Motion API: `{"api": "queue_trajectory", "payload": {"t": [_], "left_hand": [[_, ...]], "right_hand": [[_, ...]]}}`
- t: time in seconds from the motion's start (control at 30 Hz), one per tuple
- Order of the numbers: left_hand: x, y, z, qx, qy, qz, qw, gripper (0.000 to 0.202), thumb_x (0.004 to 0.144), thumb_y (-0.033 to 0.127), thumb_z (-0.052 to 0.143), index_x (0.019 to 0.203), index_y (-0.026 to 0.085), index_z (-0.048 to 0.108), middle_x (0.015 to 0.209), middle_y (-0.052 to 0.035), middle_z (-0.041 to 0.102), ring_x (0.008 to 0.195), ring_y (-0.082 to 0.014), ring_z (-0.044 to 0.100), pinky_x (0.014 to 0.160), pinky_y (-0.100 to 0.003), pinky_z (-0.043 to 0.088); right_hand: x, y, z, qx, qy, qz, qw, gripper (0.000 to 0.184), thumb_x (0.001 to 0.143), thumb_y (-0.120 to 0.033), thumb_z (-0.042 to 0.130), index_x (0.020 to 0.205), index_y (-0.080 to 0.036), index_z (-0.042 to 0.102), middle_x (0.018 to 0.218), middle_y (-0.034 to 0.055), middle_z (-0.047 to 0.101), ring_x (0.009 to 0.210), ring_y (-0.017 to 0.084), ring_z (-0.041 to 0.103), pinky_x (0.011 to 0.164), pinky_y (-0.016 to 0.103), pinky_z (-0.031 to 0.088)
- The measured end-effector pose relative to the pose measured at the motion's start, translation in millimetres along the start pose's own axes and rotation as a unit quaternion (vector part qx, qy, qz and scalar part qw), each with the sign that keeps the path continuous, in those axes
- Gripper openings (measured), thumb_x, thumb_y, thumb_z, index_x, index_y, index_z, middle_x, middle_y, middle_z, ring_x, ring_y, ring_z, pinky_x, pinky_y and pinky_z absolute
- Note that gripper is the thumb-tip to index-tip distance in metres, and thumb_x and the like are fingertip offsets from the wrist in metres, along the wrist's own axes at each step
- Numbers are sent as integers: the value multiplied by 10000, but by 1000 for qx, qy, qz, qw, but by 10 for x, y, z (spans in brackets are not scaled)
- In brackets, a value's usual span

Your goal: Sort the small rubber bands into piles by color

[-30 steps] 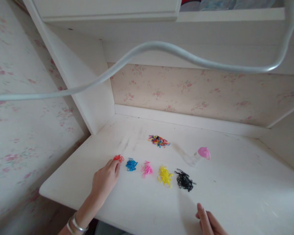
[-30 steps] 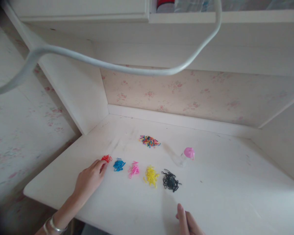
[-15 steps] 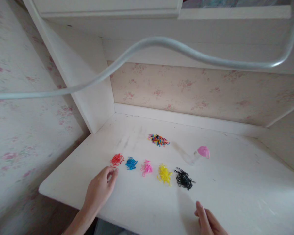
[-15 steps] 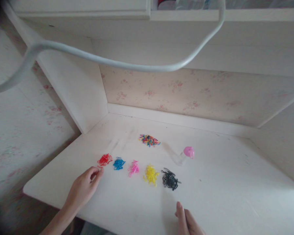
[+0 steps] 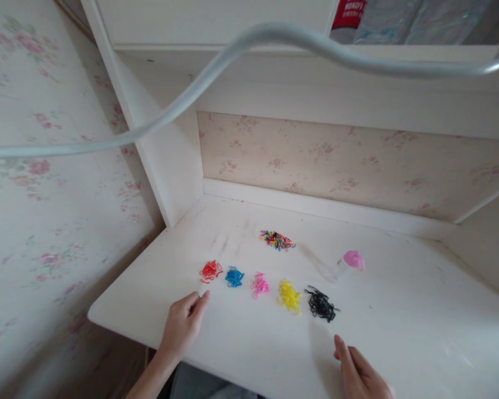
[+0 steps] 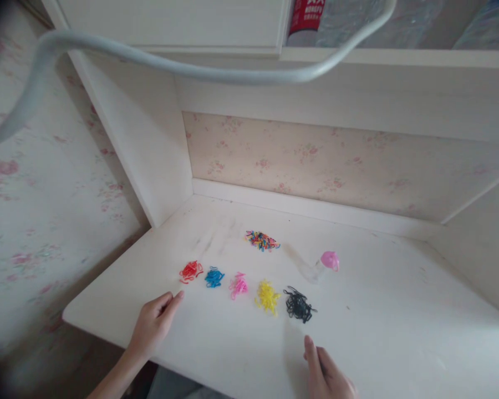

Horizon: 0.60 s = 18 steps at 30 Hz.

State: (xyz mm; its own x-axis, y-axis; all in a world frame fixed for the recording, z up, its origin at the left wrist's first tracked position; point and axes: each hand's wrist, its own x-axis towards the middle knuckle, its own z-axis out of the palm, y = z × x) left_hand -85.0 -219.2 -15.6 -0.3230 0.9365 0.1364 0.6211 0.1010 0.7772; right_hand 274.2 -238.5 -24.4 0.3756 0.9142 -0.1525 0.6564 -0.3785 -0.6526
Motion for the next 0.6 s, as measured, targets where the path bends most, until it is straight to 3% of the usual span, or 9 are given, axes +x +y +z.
{"api": "queue_trajectory", "payload": {"t": [0.17, 0.33, 0.6], "left_hand": [[-76, 21, -2, -62, -13, -65, 996, 477, 812, 504, 451, 543, 206, 194, 503, 68, 185, 484, -81, 257, 463, -207, 219], [-169, 74, 40, -87, -55, -18, 995, 472, 804, 463, 477, 523, 201, 202, 494, 66, 183, 485, -81, 239, 467, -221, 198], [-151, -21, -75, -143, -74, -26, 987, 484, 804, 478, 490, 544, 207, 186, 516, 70, 168, 487, -78, 209, 461, -228, 189]], "right_hand": [[-50, -7, 27, -46, -26, -19, 998, 514, 777, -702, 350, 719, -278, 635, 818, -11, 711, 746, 166, 640, 611, 181, 422], [-135, -63, 40, -122, -29, -49, 991, 496, 835, -661, 279, 731, -305, 609, 732, -14, 684, 719, 175, 627, 585, 208, 396], [-251, -79, 124, -212, 16, -122, 970, 433, 875, -599, 285, 753, -314, 588, 794, -28, 685, 729, 192, 638, 546, 238, 324]]}}
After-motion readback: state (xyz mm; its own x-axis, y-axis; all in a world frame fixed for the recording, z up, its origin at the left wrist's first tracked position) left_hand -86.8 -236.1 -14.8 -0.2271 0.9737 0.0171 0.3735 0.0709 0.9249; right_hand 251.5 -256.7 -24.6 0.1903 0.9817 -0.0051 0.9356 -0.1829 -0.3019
